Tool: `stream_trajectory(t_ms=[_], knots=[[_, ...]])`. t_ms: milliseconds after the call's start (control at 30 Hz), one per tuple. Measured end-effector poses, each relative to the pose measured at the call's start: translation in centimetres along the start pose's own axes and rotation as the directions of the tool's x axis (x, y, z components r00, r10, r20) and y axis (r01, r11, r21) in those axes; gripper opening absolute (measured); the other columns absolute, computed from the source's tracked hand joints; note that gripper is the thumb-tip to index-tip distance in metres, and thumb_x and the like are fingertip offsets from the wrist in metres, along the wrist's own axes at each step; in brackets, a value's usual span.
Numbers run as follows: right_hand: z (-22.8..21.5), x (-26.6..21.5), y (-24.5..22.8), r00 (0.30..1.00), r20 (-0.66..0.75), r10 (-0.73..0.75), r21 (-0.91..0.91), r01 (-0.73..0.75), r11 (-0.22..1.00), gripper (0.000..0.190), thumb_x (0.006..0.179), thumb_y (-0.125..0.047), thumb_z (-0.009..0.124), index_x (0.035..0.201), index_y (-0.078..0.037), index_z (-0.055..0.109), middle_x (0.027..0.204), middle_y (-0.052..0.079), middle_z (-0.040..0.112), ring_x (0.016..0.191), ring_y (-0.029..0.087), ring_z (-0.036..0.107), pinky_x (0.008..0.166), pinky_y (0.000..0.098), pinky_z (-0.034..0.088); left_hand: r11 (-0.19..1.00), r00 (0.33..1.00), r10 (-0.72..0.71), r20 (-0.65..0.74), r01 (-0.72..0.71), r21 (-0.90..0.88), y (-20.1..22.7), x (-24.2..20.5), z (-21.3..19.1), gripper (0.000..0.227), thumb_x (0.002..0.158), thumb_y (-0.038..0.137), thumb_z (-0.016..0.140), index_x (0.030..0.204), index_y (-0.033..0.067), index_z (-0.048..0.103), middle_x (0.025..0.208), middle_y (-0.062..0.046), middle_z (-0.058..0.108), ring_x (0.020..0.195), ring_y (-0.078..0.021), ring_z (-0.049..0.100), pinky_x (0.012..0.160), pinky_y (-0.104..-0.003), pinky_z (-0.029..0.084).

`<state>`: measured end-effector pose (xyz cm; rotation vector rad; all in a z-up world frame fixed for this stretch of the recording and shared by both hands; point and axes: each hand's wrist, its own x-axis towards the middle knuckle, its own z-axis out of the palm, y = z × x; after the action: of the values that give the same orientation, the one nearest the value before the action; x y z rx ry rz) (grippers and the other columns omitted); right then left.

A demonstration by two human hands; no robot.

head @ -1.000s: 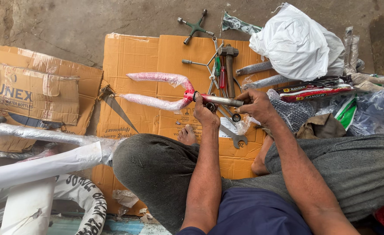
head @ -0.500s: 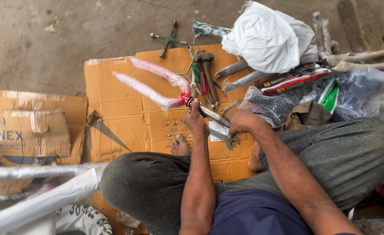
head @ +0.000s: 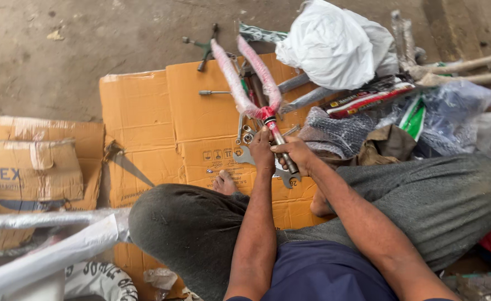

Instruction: The person sits on the floor and assembles bicycle parts. They use a wrench to tighten a nut on a fork, then unpack a chainring and crankset from a white bag, placing them on the cardboard.

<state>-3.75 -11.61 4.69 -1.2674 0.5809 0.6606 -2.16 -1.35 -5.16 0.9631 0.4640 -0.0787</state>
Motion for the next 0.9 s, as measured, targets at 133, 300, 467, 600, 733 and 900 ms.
stream_trajectory(t_ms=[133, 300, 467, 600, 733, 900], knots=[[1.0, 0.3, 0.6, 0.986, -0.017, -0.165, -0.168, 0.160, 0.973, 0.028, 0.089, -0.015, 0.071, 0.114, -0.003, 0.070, 0.068, 0.000, 0.061, 0.047, 0.007, 0.053, 0.040, 0.0230, 0.044, 0.996, 0.990, -0.085, -0.112, 0.087, 0.010, 0.3, -0.7, -0.9, 0.028, 0.099, 0.027, 0.058, 0.102, 0.0026, 0.071, 0.077, -0.005, 0.067, 0.064, -0.0114, 0.058, 0.057, -0.028, 0.047], [4.4, 0.8, -0.8, 0.976, -0.078, -0.205, -0.268, 0.178, 0.947, 0.023, 0.084, -0.010, 0.075, 0.105, -0.001, 0.074, 0.067, 0.001, 0.063, 0.046, 0.007, 0.054, 0.039, 0.0243, 0.043, 0.907, 0.979, -0.042, -0.197, 0.120, 0.405, -3.5, 0.4, -3.1, 0.027, 0.082, 0.011, 0.062, 0.106, -0.0001, 0.072, 0.085, -0.011, 0.073, 0.072, -0.0188, 0.068, 0.063, -0.034, 0.053], [9.7, 2.6, -2.9, 0.976, 0.020, -0.217, -0.338, 0.211, 0.917, 0.019, 0.083, -0.013, 0.078, 0.094, -0.003, 0.066, 0.064, 0.001, 0.060, 0.045, 0.008, 0.054, 0.039, 0.0249, 0.043, 0.996, 0.996, 0.030, -0.087, -0.022, 0.088, -10.9, -0.2, -3.7, 0.030, 0.090, 0.019, 0.072, 0.117, 0.0095, 0.061, 0.107, -0.004, 0.067, 0.100, -0.0138, 0.062, 0.083, -0.033, 0.053], [15.3, 8.3, -3.0, 0.961, 0.025, -0.275, -0.471, 0.254, 0.845, 0.021, 0.085, -0.014, 0.080, 0.086, -0.001, 0.063, 0.065, 0.000, 0.062, 0.048, 0.008, 0.057, 0.042, 0.0258, 0.049, 0.739, 0.883, 0.451, 0.132, -0.452, 0.500, -12.5, -0.3, -2.8, 0.059, 0.088, 0.020, 0.076, 0.136, 0.0002, 0.048, 0.130, -0.011, 0.054, 0.116, -0.0225, 0.052, 0.091, -0.041, 0.045], [20.6, 15.9, -0.7, 0.968, 0.036, -0.248, -0.541, 0.228, 0.809, 0.027, 0.086, -0.015, 0.079, 0.097, 0.000, 0.061, 0.071, 0.004, 0.059, 0.050, 0.009, 0.056, 0.044, 0.0265, 0.049, 0.858, 0.960, 0.277, 0.046, -0.269, 0.438, -11.4, -1.5, -1.0, 0.049, 0.091, 0.020, 0.072, 0.130, 0.0001, 0.051, 0.124, -0.011, 0.057, 0.110, -0.0214, 0.055, 0.087, -0.040, 0.047], [22.8, 24.7, 1.0, 0.996, 0.053, -0.070, -0.419, 0.086, 0.904, 0.058, 0.082, -0.016, 0.075, 0.134, -0.004, 0.052, 0.086, 0.006, 0.061, 0.063, 0.011, 0.059, 0.051, 0.0310, 0.051, 0.916, 0.991, 0.116, -0.061, -0.083, 0.393, -9.3, -2.7, -1.8, 0.037, 0.094, 0.019, 0.067, 0.123, 0.0000, 0.056, 0.117, -0.010, 0.061, 0.103, -0.0199, 0.058, 0.083, -0.038, 0.049]])
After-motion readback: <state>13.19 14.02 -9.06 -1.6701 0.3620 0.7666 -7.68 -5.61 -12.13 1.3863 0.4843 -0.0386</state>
